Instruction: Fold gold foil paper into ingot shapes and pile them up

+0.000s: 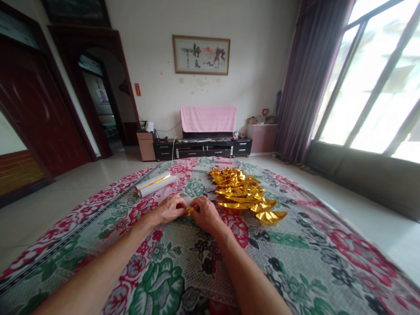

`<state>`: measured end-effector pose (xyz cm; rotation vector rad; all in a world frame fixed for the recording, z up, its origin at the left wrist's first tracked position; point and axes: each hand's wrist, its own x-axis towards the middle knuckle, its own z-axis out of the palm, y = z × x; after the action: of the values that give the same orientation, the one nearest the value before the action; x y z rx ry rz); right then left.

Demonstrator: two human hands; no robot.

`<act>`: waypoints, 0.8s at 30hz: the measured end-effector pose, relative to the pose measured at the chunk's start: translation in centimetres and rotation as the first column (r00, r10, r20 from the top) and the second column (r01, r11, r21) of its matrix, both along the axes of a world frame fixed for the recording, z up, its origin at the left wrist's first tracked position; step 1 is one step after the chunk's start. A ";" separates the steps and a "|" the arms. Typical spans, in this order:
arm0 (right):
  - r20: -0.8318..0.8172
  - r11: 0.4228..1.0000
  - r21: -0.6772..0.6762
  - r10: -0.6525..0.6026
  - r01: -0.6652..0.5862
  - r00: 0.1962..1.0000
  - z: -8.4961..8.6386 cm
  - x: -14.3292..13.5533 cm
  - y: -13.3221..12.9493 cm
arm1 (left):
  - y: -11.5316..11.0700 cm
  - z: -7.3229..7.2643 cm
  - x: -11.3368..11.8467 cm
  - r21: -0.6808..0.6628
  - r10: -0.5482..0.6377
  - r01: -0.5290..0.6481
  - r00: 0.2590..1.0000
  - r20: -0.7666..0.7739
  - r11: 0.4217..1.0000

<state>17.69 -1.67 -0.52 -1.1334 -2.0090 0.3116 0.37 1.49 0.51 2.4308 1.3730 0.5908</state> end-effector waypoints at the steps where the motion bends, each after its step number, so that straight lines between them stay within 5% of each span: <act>1: -0.005 1.000 -0.006 0.005 -0.005 1.000 0.0 0.0 0.0 | 0.1 -0.1 0.0 -0.012 -0.001 0.002 1.000 0.013 1.000; 7: 0.000 1.000 -0.025 0.011 -0.011 1.000 0.0 0.0 0.1 | 0.7 -0.4 -0.4 -0.101 -0.030 0.038 0.997 0.075 0.994; 24: -0.001 0.998 0.031 0.059 -0.059 0.998 0.1 0.1 0.0 | 0.3 0.1 -0.6 -0.095 -0.074 0.085 0.990 0.119 0.992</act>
<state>17.84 -1.67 -0.41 -1.0559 -2.0415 0.3106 -0.19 1.76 0.63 2.3222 1.2240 0.6178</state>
